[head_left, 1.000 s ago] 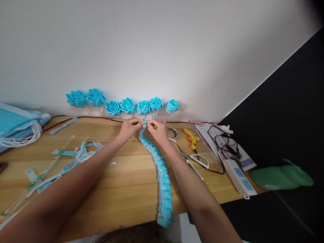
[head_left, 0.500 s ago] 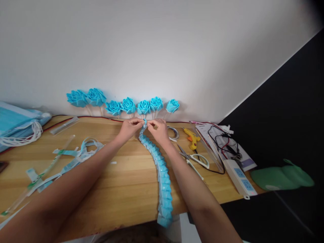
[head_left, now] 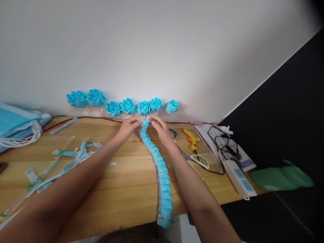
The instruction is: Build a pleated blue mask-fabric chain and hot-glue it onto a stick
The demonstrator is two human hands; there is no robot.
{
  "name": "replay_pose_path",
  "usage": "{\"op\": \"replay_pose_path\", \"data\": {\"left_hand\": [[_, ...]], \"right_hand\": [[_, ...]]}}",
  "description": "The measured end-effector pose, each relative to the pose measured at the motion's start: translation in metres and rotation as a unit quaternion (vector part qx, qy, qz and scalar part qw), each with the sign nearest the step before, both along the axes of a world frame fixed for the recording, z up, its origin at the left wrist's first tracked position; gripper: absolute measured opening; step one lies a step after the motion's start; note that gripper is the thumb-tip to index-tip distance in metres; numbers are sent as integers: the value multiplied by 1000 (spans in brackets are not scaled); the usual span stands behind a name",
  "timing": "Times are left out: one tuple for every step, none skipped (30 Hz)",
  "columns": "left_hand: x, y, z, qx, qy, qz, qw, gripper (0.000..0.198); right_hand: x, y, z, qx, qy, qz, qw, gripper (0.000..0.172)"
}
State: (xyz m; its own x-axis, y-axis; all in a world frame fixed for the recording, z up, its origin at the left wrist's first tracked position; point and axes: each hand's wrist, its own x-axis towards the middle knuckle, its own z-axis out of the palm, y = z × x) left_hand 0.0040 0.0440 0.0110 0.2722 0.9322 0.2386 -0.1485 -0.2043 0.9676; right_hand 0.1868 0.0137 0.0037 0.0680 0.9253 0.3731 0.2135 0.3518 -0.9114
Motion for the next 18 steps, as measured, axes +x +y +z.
{"op": "replay_pose_path", "data": {"left_hand": [[0, 0, 0, 0, 1, -3, 1000, 26], [0, 0, -1, 0, 3, -4, 1000, 26], [0, 1, -1, 1, 6, -5, 1000, 26], [0, 1, -2, 2, 8, -5, 1000, 25], [0, 2, -2, 3, 11, -4, 1000, 25], [1, 3, -3, 5, 14, 0, 1000, 25], [1, 3, -3, 9, 17, 6, 1000, 24], [1, 4, -4, 15, 20, 18, 1000, 24], [1, 3, -3, 23, 22, 34, 999, 23], [1, 3, -2, 33, 24, 56, 998, 22], [1, 1, -1, 46, 26, 82, 995, 21], [1, -1, 1, 59, 28, 108, 992, 20], [1, -4, 4, 71, 28, 130, 989, 20], [1, -7, 7, 88, 34, 148, 984, 21], [2, -10, 10, 115, 47, 160, 979, 23], [2, -13, 12, 151, 70, 165, 972, 25], [3, -16, 13, 193, 101, 166, 962, 27], [4, -18, 14, 235, 135, 164, 949, 27]], "right_hand": [[-1, 0, -1, -10, 2, 19, 1000, 35], [-2, 0, -1, -20, 4, 30, 999, 34], [-2, 0, -1, -30, 6, 32, 999, 33], [-3, 0, -2, -36, 6, 30, 999, 31], [-4, 0, -2, -38, 5, 25, 999, 29], [-4, 0, -3, -36, 3, 20, 999, 28], [-4, 0, -3, -31, 0, 16, 999, 27], [-5, 0, -3, -26, -3, 13, 1000, 26], [-5, 0, -3, -21, -5, 10, 1000, 26], [-5, 0, -3, -17, -7, 4, 1000, 26], [-5, 0, -3, -14, -11, -4, 1000, 25], [-6, 0, -2, -12, -14, -17, 1000, 25], [-6, 0, -2, -10, -17, -31, 999, 25], [-7, 0, -1, -8, -19, -45, 999, 24], [-7, 0, 0, -5, -20, -56, 998, 23], [-8, 1, 0, -2, -20, -64, 998, 23], [-9, 1, 1, 0, -19, -68, 998, 23], [-9, 1, 1, 2, -19, -69, 997, 23]]}}
